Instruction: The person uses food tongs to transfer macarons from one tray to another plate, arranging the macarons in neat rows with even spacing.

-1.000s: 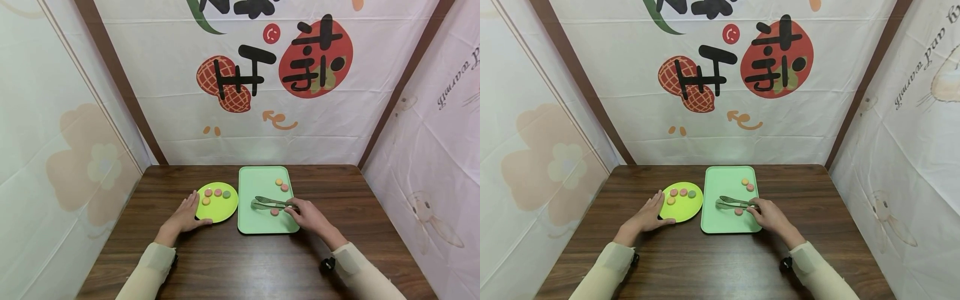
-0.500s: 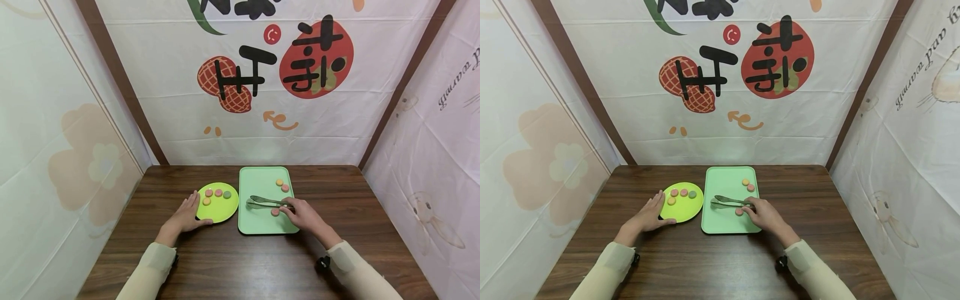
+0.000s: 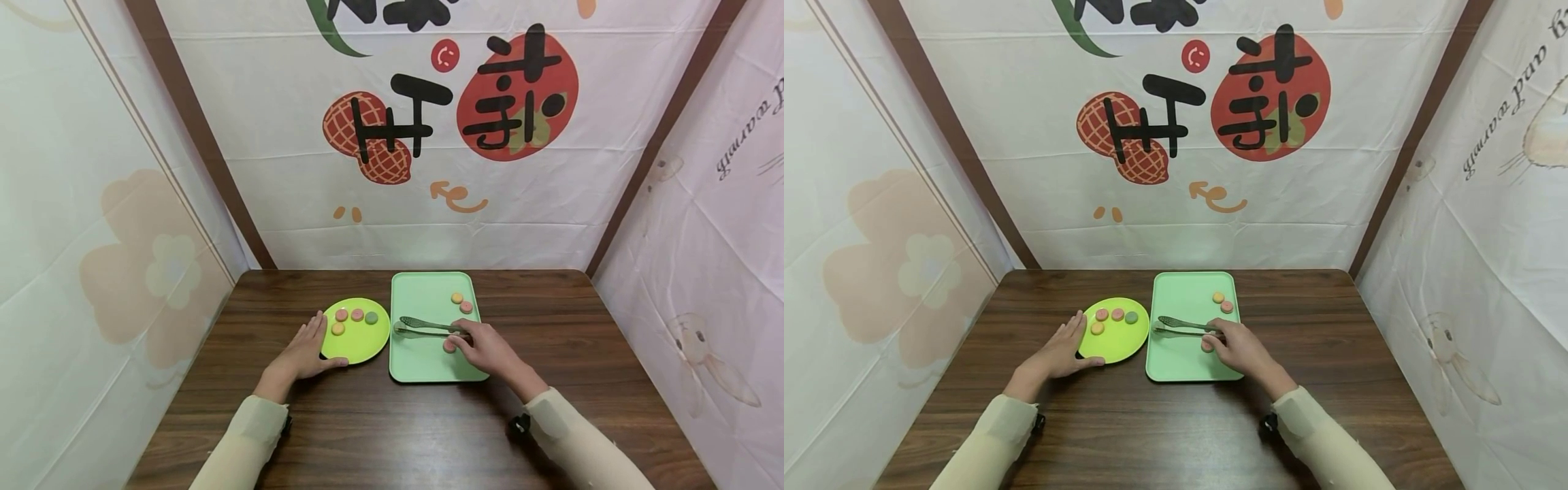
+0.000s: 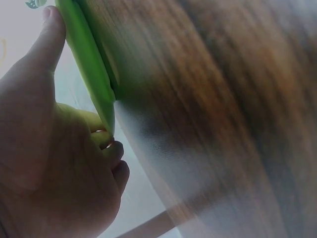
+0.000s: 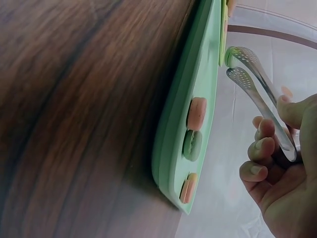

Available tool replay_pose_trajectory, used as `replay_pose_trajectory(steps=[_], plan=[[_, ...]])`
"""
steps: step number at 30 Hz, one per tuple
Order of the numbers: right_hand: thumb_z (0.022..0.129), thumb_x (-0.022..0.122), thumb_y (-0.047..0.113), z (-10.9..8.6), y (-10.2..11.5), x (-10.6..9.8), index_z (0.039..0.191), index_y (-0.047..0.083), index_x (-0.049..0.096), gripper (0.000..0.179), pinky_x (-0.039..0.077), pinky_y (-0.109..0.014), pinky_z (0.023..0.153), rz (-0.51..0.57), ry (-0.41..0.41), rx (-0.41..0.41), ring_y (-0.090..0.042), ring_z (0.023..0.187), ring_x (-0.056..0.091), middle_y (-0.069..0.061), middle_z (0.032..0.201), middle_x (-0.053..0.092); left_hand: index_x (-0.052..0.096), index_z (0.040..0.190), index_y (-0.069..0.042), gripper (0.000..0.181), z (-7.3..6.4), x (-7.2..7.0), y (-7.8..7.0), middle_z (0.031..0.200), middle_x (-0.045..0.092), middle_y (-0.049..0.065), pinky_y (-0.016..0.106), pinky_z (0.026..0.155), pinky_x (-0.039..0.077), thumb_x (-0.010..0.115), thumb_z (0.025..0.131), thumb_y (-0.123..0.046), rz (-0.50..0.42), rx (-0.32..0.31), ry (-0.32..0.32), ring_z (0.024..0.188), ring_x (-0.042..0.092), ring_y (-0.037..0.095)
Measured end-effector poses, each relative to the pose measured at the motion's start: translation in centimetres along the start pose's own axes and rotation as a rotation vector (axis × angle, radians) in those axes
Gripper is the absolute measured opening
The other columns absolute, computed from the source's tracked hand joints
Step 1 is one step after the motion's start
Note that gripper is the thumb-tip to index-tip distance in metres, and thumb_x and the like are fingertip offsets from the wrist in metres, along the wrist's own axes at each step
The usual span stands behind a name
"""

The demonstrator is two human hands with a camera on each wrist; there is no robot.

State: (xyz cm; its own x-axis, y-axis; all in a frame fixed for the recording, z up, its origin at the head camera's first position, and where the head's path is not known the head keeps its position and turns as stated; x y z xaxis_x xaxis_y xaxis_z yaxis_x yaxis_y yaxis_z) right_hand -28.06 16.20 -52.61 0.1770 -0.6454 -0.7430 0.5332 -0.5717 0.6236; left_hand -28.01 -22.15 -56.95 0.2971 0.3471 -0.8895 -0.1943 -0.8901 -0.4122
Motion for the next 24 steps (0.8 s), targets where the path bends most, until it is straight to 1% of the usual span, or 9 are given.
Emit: replay_pose_trajectory(steps=[4,7,11,14,15,18,21,24], plan=[[0.110,0.066,0.026,0.5,0.1,0.3,0.121,0.008,0.074,0.023,0.051,-0.027,0.066,-0.012,0.009,-0.010,-0.002,0.069,0.055,0.000,0.094,0.076,0.005,0.168,0.010,0.138,0.2,0.3,0.4,0.176,-0.002,0.030,0.058,0.134,0.008,0.065,0.087,-0.085,0.009,-0.001,0.001,0.165,0.004,0.045],[0.110,0.065,0.029,0.8,0.3,0.5,0.124,0.006,0.073,0.028,0.052,-0.028,0.067,-0.015,0.013,-0.023,-0.003,0.070,0.058,0.000,0.096,0.076,0.004,0.169,0.008,0.140,0.4,0.6,0.9,0.177,-0.003,0.028,0.057,0.134,0.008,0.063,0.086,-0.088,0.017,-0.003,-0.002,0.165,0.004,0.043],[0.111,0.064,0.031,1.2,0.8,0.7,0.126,0.006,0.072,0.031,0.053,-0.028,0.068,-0.013,0.020,-0.033,-0.002,0.072,0.059,-0.002,0.098,0.076,0.005,0.168,0.009,0.141,0.4,0.6,0.8,0.177,-0.002,0.030,0.059,0.133,0.008,0.064,0.085,-0.088,-0.011,0.013,-0.016,0.164,0.004,0.045],[0.111,0.064,0.030,1.5,1.2,0.9,0.128,0.006,0.071,0.030,0.053,-0.028,0.065,-0.005,0.028,-0.037,-0.001,0.070,0.060,-0.002,0.093,0.076,0.005,0.168,0.010,0.139,0.2,0.5,0.6,0.177,-0.002,0.030,0.060,0.133,0.007,0.064,0.086,-0.087,-0.016,0.016,-0.019,0.164,0.004,0.046],[0.111,0.064,0.029,1.7,1.3,1.0,0.128,0.006,0.071,0.029,0.052,-0.028,0.064,-0.007,0.028,-0.039,-0.001,0.068,0.059,-0.001,0.090,0.075,0.005,0.168,0.010,0.139,0.2,0.4,0.6,0.176,-0.001,0.031,0.061,0.133,0.007,0.064,0.087,-0.086,-0.024,0.019,-0.020,0.164,0.004,0.047],[0.111,0.065,0.028,2.0,1.7,1.2,0.127,0.008,0.071,0.027,0.049,-0.027,0.059,-0.015,0.020,-0.051,-0.002,0.062,0.054,0.004,0.080,0.069,0.005,0.168,0.009,0.138,0.0,0.2,0.4,0.177,-0.002,0.030,0.058,0.134,0.007,0.063,0.087,-0.086,-0.006,0.002,-0.010,0.164,0.004,0.046],[0.110,0.066,0.027,2.4,2.0,1.3,0.125,0.008,0.073,0.025,0.046,-0.026,0.058,-0.025,0.004,-0.062,-0.003,0.060,0.048,0.008,0.078,0.065,0.006,0.168,0.011,0.137,-0.2,0.0,0.1,0.176,-0.001,0.032,0.060,0.133,0.008,0.066,0.088,-0.083,-0.009,-0.003,-0.001,0.163,0.005,0.049],[0.110,0.065,0.028,2.6,2.2,1.5,0.125,0.006,0.073,0.028,0.045,-0.026,0.058,-0.026,0.008,-0.062,-0.003,0.060,0.045,0.006,0.079,0.066,0.007,0.167,0.012,0.133,-0.2,-0.2,-0.2,0.176,0.000,0.032,0.060,0.133,0.010,0.069,0.090,-0.078,0.001,-0.009,0.005,0.163,0.006,0.049]])
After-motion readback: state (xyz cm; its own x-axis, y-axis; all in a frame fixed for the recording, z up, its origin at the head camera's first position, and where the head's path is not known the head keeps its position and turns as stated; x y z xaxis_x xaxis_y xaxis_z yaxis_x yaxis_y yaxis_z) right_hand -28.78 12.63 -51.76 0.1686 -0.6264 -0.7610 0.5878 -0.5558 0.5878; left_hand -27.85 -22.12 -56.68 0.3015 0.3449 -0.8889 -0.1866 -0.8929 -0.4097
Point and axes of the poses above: each hand's wrist, its own z-axis towards the middle knuckle, its own x-axis out of the palm, y = z × x, the point moved 7 cm from there along z, towards the middle knuckle
